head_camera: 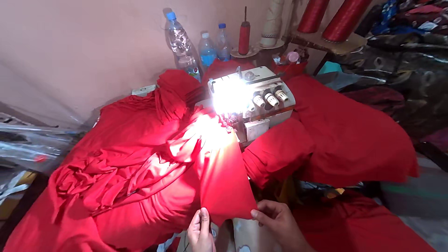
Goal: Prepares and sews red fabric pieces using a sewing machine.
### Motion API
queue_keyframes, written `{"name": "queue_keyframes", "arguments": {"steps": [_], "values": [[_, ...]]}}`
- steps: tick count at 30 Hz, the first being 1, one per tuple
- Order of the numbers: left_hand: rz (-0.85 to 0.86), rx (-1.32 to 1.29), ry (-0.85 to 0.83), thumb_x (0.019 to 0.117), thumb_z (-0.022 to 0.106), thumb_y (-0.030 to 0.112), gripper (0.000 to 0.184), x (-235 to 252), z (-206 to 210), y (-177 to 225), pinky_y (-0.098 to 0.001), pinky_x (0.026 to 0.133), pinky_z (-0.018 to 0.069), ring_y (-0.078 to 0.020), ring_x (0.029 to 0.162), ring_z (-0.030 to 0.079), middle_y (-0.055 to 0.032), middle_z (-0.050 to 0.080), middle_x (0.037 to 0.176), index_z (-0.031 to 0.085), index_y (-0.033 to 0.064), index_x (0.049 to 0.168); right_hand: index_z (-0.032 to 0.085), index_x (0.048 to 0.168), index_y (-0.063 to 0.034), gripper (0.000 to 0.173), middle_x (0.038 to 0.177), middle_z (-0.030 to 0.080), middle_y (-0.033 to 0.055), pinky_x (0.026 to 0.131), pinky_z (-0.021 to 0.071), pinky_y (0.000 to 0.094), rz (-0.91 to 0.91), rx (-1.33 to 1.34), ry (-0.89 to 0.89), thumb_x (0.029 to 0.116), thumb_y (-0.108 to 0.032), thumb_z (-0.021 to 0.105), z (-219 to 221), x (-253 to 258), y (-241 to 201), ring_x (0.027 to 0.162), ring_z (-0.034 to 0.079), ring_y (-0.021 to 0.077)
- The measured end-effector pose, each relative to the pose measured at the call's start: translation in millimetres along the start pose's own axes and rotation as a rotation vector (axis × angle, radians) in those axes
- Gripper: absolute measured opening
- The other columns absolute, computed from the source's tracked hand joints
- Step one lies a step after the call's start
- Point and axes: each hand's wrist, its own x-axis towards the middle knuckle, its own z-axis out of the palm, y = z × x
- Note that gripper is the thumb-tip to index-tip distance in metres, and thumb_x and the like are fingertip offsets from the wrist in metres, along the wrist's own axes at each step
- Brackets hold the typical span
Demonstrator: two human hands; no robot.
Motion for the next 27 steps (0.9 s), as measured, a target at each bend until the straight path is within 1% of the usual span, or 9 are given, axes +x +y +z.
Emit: {"name": "queue_keyframes", "arguments": {"steps": [3, 6, 7, 8, 10, 14, 17, 22, 27], "values": [[-0.001, 0.050, -0.010, 0.1026, 0.043, 0.002, 0.012, 1, 13, 6, -0.0196, 0.074, 0.0582, 0.0026, 0.076, 0.066, 0.0083, 0.066, 0.084, 0.054, 0.0029, 0.106, 0.073, 0.083, -0.0053, 0.006, 0.074, 0.071, -0.0069, 0.061, 0.0569, 0.0170, -0.020, 0.011, 0.021, 0.0823, 0.000, 0.074, -1, 0, -2, 0.063, 0.065, -0.0013], [0.165, 0.102, -0.115, 0.0893, 0.060, -0.009, 0.066, 3, 17, 14, -0.0168, 0.085, 0.0576, 0.0043, 0.102, 0.066, -0.0157, 0.051, 0.139, 0.027, -0.0165, 0.146, 0.070, 0.088, -0.0020, 0.004, 0.076, 0.070, -0.0059, 0.063, 0.0572, 0.0183, -0.009, -0.034, 0.033, 0.0853, 0.001, 0.071, -1, -7, -10, 0.065, 0.065, -0.0010], [0.289, 0.148, -0.170, 0.0888, 0.060, -0.009, 0.068, 3, 13, 15, -0.0154, 0.094, 0.0534, 0.0060, 0.113, 0.061, -0.0227, 0.046, 0.146, 0.024, -0.0225, 0.145, 0.070, 0.091, 0.0007, 0.003, 0.078, 0.071, -0.0044, 0.065, 0.0577, 0.0191, -0.004, -0.055, 0.030, 0.0876, 0.001, 0.070, -1, -9, -14, 0.067, 0.066, -0.0007], [0.416, 0.205, -0.207, 0.0906, 0.060, -0.007, 0.057, 2, 8, 14, -0.0154, 0.101, 0.0482, 0.0065, 0.121, 0.057, -0.0239, 0.052, 0.143, 0.033, -0.0272, 0.137, 0.069, 0.094, 0.0039, 0.005, 0.080, 0.071, -0.0022, 0.067, 0.0578, 0.0201, -0.001, -0.075, 0.019, 0.0898, 0.001, 0.067, -2, -11, -16, 0.068, 0.066, 0.0000], [0.555, 0.289, -0.244, 0.0964, 0.056, -0.001, 0.036, 3, 0, 11, -0.0169, 0.107, 0.0439, 0.0060, 0.124, 0.057, -0.0160, 0.068, 0.131, 0.055, -0.0241, 0.124, 0.068, 0.097, 0.0056, 0.008, 0.080, 0.072, -0.0005, 0.067, 0.0575, 0.0209, -0.007, -0.092, 0.004, 0.0932, 0.000, 0.064, -2, -8, -16, 0.069, 0.067, 0.0011], [0.583, 0.357, -0.179, 0.0962, 0.058, 0.000, 0.040, 24, 8, 9, -0.0183, 0.105, 0.0456, -0.0051, 0.121, 0.062, -0.0306, 0.064, 0.127, 0.051, -0.0292, 0.123, 0.066, 0.095, 0.0025, 0.005, 0.075, 0.070, -0.0024, 0.062, 0.0565, 0.0194, -0.030, -0.090, 0.049, 0.0948, -0.001, 0.063, 7, 14, -21, 0.064, 0.066, 0.0007], [0.568, 0.399, -0.132, 0.0932, 0.057, -0.004, 0.046, 38, 24, 30, -0.0153, 0.107, 0.0406, -0.0061, 0.129, 0.058, -0.0387, 0.055, 0.135, 0.046, -0.0303, 0.130, 0.065, 0.091, 0.0008, 0.005, 0.071, 0.068, -0.0033, 0.057, 0.0546, 0.0186, -0.068, -0.090, 0.068, 0.0946, -0.001, 0.062, 14, 35, -29, 0.059, 0.064, 0.0007], [0.644, 0.496, -0.045, 0.0872, 0.067, 0.006, 0.042, 78, 42, 42, -0.0106, 0.088, 0.0490, 0.0035, 0.095, 0.066, -0.0219, 0.072, 0.105, 0.060, -0.0221, 0.119, 0.067, 0.088, -0.0016, 0.008, 0.069, 0.066, -0.0042, 0.051, 0.0524, 0.0173, -0.173, -0.105, 0.105, 0.0936, -0.006, 0.064, 22, 75, -39, 0.055, 0.061, -0.0007], [0.511, 0.284, -0.173, 0.0911, 0.061, 0.002, 0.035, 121, 55, 56, -0.0168, 0.094, 0.0530, -0.0005, 0.105, 0.066, -0.0129, 0.071, 0.116, 0.061, -0.0145, 0.123, 0.067, 0.080, -0.0033, 0.011, 0.063, 0.063, -0.0037, 0.050, 0.0509, 0.0179, -0.251, -0.131, 0.163, 0.0903, -0.007, 0.067, 33, 123, -54, 0.051, 0.058, 0.0004]]}}
